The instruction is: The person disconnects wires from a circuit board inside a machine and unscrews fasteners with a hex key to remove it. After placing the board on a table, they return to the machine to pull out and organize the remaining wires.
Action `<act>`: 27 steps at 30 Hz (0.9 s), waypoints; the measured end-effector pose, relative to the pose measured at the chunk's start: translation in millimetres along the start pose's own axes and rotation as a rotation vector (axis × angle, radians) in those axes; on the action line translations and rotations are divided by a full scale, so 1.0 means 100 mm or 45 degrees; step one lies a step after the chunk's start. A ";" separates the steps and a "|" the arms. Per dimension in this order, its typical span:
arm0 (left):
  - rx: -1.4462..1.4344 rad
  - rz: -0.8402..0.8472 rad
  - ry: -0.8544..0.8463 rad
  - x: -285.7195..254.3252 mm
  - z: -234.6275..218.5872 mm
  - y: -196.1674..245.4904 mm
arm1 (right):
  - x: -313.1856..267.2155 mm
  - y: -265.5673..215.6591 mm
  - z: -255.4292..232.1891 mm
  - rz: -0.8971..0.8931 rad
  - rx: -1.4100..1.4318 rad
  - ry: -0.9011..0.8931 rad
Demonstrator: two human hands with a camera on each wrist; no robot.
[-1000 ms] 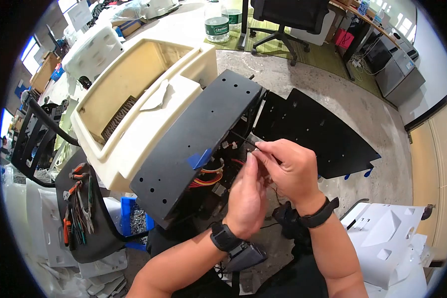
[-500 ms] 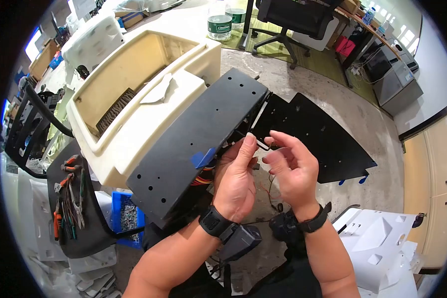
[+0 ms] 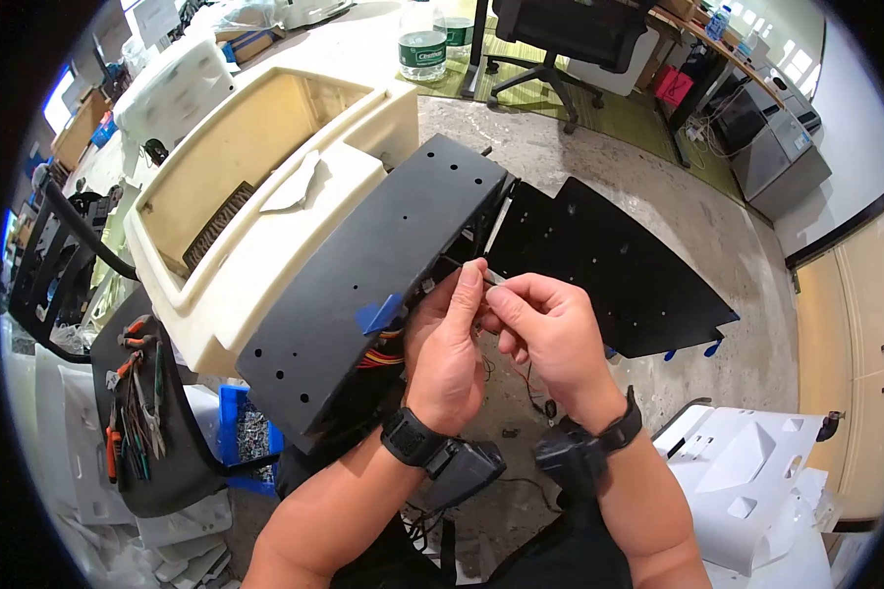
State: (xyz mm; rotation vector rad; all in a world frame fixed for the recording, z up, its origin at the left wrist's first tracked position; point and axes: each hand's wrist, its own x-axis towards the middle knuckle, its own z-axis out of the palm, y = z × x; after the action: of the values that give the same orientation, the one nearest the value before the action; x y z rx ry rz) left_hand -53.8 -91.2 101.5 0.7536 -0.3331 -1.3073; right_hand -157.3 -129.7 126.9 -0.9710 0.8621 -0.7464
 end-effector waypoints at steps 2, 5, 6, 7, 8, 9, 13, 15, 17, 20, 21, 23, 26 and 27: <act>-0.008 0.000 -0.011 0.00 0.01 -0.01 | -0.02 0.04 0.02 -0.386 -0.543 0.165; -0.006 0.044 0.062 0.03 -0.02 -0.06 | 0.01 0.07 -0.03 -0.943 -1.039 0.286; -0.019 0.067 0.028 0.04 -0.04 -0.07 | 0.03 0.07 -0.06 -1.297 -1.337 0.343; -0.031 0.089 -0.006 0.05 -0.05 -0.07 | 0.05 0.08 -0.08 -1.297 -1.338 0.344; -0.031 0.089 -0.008 0.05 -0.04 -0.06 | 0.06 0.08 -0.10 -1.310 -1.330 0.326; -0.040 0.074 0.007 0.05 -0.02 -0.05 | 0.07 0.09 -0.11 -1.322 -1.321 0.308; 0.001 0.039 0.046 0.05 -0.03 -0.03 | -0.04 0.02 -0.02 -0.356 -0.368 0.251; 0.002 0.050 0.037 0.04 -0.01 -0.02 | -0.01 0.01 -0.09 -0.203 -0.171 0.177; 0.005 0.058 0.026 0.04 -0.01 -0.02 | 0.01 0.00 -0.10 0.018 0.114 0.067; -0.018 0.041 0.027 0.03 -0.03 -0.01 | 0.03 -0.01 -0.13 0.157 0.231 -0.102; -0.019 0.036 0.015 0.01 -0.02 0.00 | 0.03 -0.02 -0.12 0.156 0.232 -0.102; -0.018 0.032 0.001 0.00 0.00 0.02 | 0.02 -0.05 -0.07 0.070 0.129 -0.094; -0.018 0.059 -0.077 0.00 0.02 0.02 | -0.01 -0.04 0.00 -0.268 -0.339 0.079; -0.003 0.104 0.015 0.01 0.03 0.00 | 0.01 -0.01 0.00 -0.270 -0.338 0.081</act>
State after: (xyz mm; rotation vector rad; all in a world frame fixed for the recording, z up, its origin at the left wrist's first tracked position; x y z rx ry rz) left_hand -55.3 -93.2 103.5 0.7382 -0.3500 -1.2257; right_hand -157.3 -130.7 127.6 -1.2952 0.9386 -0.8614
